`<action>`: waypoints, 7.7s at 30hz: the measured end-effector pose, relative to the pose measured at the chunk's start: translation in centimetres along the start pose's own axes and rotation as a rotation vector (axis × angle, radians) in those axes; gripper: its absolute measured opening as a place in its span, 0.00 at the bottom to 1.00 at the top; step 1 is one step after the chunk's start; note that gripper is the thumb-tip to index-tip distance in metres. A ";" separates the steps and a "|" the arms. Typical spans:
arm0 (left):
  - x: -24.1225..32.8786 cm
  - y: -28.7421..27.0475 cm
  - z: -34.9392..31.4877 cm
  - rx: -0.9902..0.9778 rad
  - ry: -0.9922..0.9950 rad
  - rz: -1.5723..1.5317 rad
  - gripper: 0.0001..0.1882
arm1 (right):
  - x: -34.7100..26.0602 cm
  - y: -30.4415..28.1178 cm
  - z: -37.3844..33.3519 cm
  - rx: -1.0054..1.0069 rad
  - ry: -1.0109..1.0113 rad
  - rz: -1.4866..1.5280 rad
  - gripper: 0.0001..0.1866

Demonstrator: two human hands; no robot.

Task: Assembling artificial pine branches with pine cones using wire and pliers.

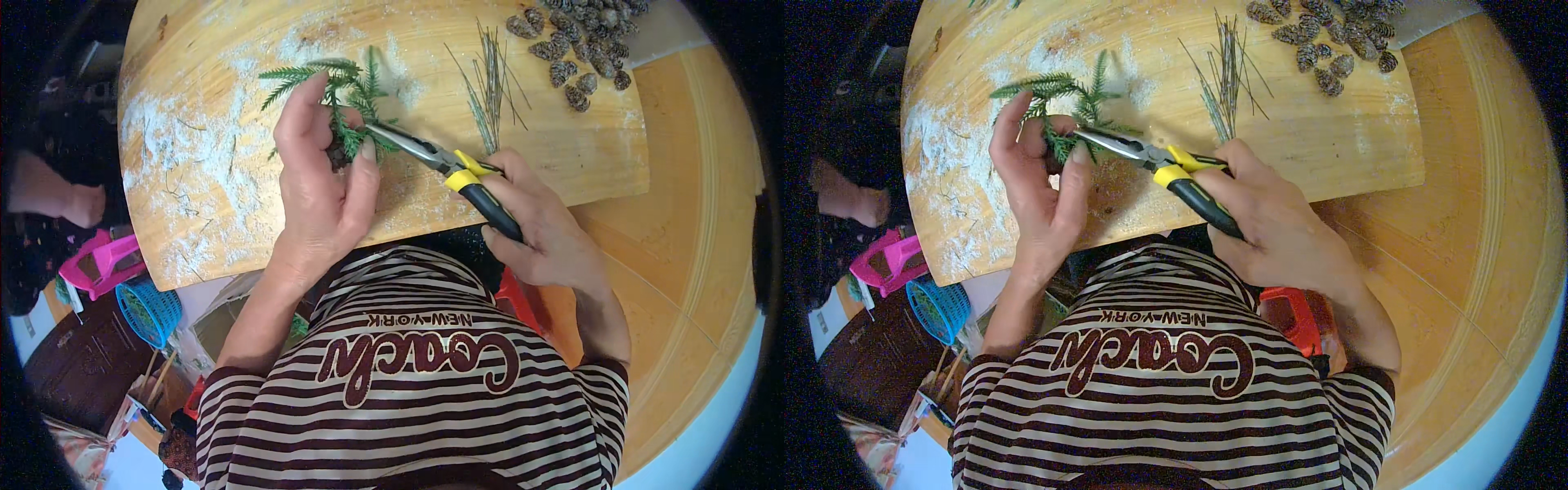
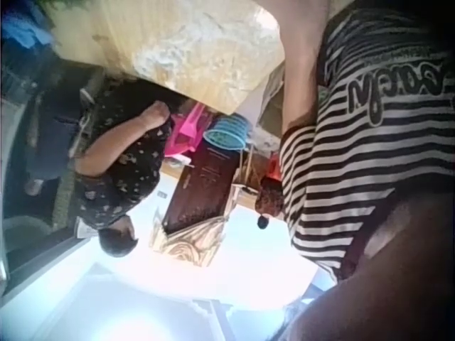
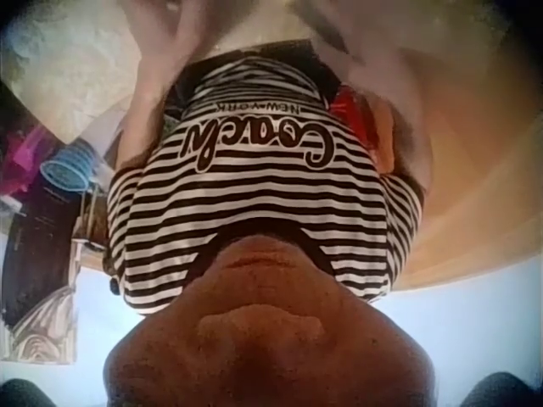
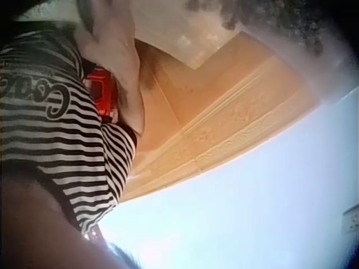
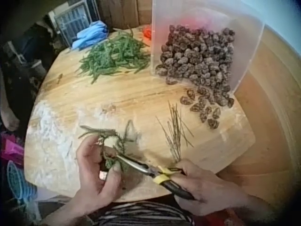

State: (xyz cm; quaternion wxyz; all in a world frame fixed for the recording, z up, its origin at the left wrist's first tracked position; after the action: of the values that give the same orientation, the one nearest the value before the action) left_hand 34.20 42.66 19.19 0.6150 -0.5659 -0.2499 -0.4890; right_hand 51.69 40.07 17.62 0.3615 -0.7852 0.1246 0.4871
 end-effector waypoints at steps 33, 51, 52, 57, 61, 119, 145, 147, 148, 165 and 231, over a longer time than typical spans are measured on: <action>-0.8 -0.4 -1.0 0.078 0.022 -0.240 0.34 | 0.0 1.3 0.3 -0.233 -0.047 0.542 0.34; 0.3 -1.0 -0.6 0.071 -0.065 -0.180 0.34 | 0.1 1.3 0.7 -0.068 0.018 0.022 0.19; -0.2 -1.0 -0.6 0.069 -0.135 -0.305 0.34 | -0.3 1.0 0.6 -0.041 -0.013 0.004 0.19; 0.4 -1.4 1.0 -0.080 -0.206 -0.464 0.36 | -1.9 -1.0 0.2 0.025 -0.127 -0.056 0.18; 1.1 -1.6 2.3 -0.090 -0.215 -0.672 0.39 | -1.7 -1.5 0.3 -0.039 -0.090 -0.133 0.20; -0.3 -4.0 -0.9 0.081 -0.100 -0.773 0.34 | -1.1 -2.5 -1.4 0.236 -0.144 0.007 0.17; 0.3 -5.4 -5.0 0.185 -0.030 -0.808 0.10 | 6.3 -6.8 -8.8 0.663 0.142 -0.821 0.18; -0.2 -5.1 -5.3 0.174 -0.010 -0.881 0.11 | 5.3 -6.7 -9.0 0.742 0.114 -0.813 0.17; -0.2 -5.1 -5.3 0.167 0.001 -0.917 0.12 | 4.5 -6.7 -9.5 0.824 0.092 -0.806 0.16; -6.2 -15.6 -20.1 0.341 -0.195 -0.819 0.18 | -0.1 -4.4 1.2 0.638 -0.097 -0.679 0.10; 2.5 3.1 4.8 0.043 0.170 -0.266 0.14 | -2.4 -9.1 4.6 0.553 -0.118 -0.363 0.12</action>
State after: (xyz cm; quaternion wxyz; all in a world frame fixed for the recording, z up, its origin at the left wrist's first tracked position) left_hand 39.14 46.01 21.02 0.5755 -0.4711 -0.2802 -0.6070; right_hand 52.41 49.27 22.52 0.6484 -0.6371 0.0890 0.4071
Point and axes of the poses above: each hand's wrist, its own z-axis towards the middle knuckle, its own y-axis out of the palm, x = y × z, the point moved 9 cm from there along z, towards the middle knuckle, and after that the axes turned 9 degrees about -x, right-handed, at the moved point
